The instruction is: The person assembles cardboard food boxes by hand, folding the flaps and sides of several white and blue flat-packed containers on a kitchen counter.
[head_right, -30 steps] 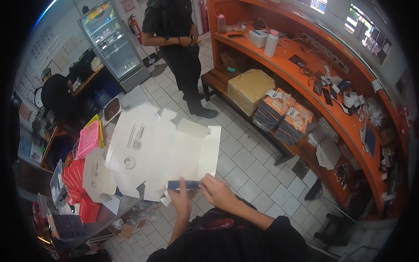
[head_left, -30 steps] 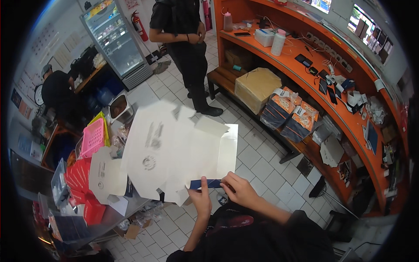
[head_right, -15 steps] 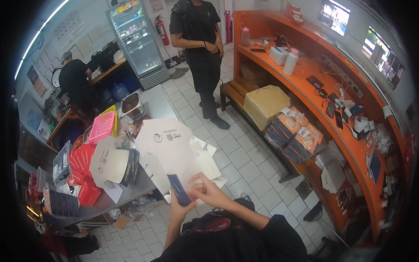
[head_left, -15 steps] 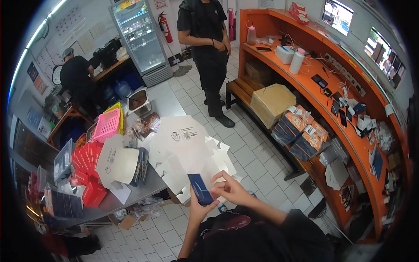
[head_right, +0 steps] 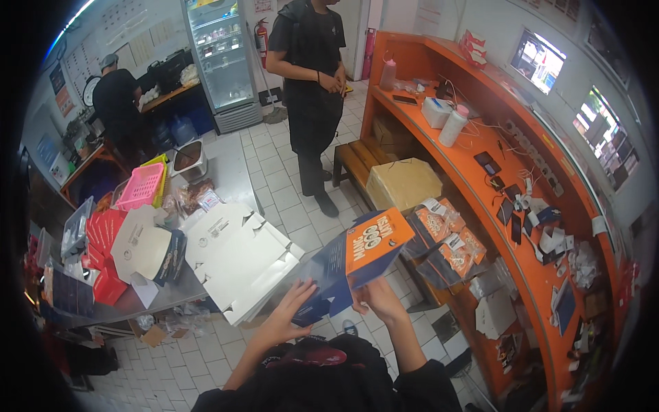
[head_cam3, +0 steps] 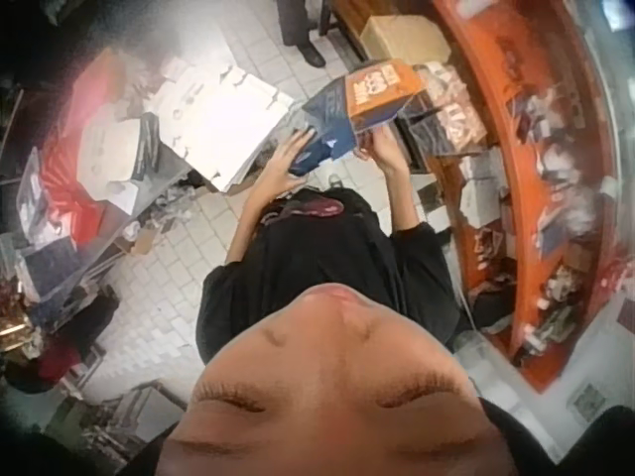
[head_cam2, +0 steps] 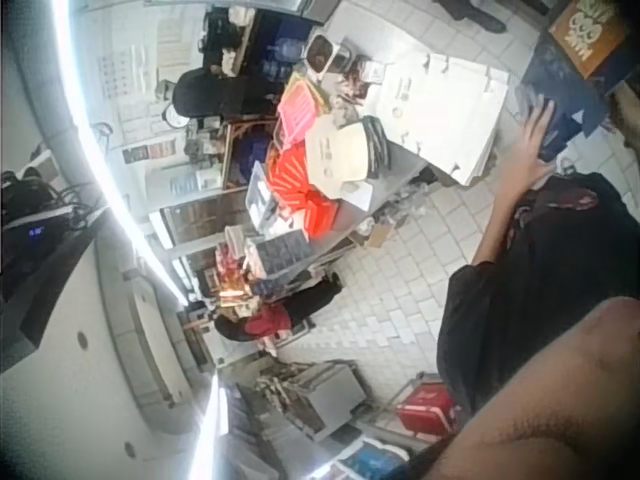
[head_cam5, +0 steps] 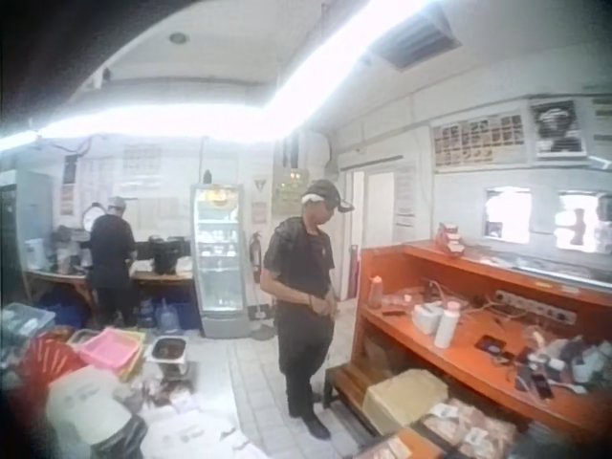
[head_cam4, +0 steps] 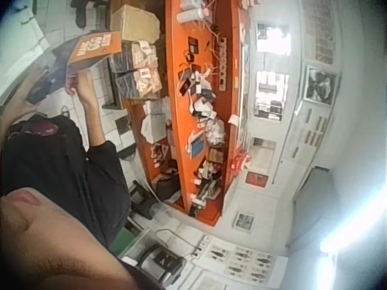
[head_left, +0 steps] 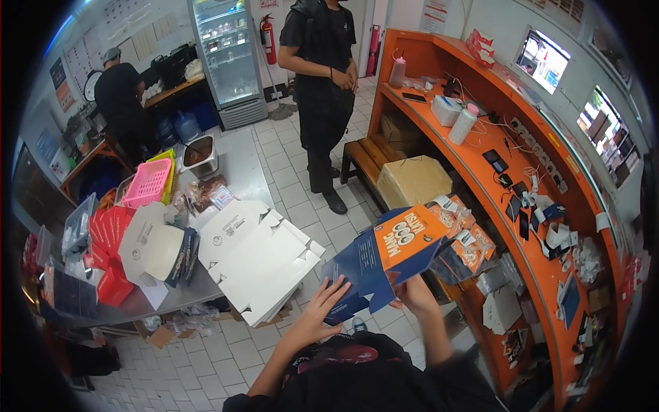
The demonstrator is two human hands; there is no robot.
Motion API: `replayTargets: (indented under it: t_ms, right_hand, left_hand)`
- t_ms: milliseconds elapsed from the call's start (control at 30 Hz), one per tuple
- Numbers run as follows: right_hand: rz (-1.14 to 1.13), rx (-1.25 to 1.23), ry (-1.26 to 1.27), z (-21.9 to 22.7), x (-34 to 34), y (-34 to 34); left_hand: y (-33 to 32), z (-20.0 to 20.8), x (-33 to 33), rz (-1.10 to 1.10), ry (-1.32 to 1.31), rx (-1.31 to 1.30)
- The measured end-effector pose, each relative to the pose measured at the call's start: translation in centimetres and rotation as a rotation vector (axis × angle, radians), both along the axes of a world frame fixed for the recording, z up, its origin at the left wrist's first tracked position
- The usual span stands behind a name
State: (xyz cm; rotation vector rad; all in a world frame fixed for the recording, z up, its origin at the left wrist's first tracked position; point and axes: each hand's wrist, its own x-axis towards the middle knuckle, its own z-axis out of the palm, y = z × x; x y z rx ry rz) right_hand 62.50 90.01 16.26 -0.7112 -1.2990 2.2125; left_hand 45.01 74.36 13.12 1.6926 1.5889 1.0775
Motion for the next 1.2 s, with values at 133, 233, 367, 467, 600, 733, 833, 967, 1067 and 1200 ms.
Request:
replayTargets:
  t_ms: [133,233,367,467,600,733,833,967,1067,1200]
  right_hand:
    - [-0.039,-0.100,0.016,-1.1,3.0,1.2]
    - [0.064,-0.015,0.020,-2.4,4.6,1.6]
    - [0.056,-0.079,0.109,-0.3,5.9,2.2]
    - [0.118,0.109,0.094,1.1,5.4,2.2]
    - [-0.090,0.331,-0.141,-0.7,3.1,-0.3]
    - [-0.340,1.116,-0.497,-1.4,4.1,-0.2]
    - [-0.441,1.209,-0.523,-2.3,4.8,0.0]
    - [-0.316,0.651,-0.423,-3.7,3.9,-1.2]
    - [-0.246,0.443,-0.217,-3.8,2.7,-2.7]
    - [-0.323,0.415,-0.115,-5.0,2.5,-2.0]
  left_hand:
    - [2.1,0.0,1.4,-0.065,-0.042,0.022]
    - [3.6,-0.1,2.7,-0.083,-0.084,0.000]
    - [4.9,0.6,3.4,-0.118,-0.077,0.046]
    - [6.1,1.3,2.9,-0.112,-0.143,0.132]
    - [6.9,3.4,2.8,-0.067,-0.210,0.156]
    - [6.7,3.9,1.6,-0.137,-0.079,0.155]
    - [6.1,4.7,0.9,-0.163,0.043,0.141]
    - [5.7,4.4,1.6,-0.110,-0.031,0.111]
    - [5.1,4.0,2.7,-0.102,-0.228,0.083]
    - [4.8,3.4,3.0,-0.039,-0.214,0.120]
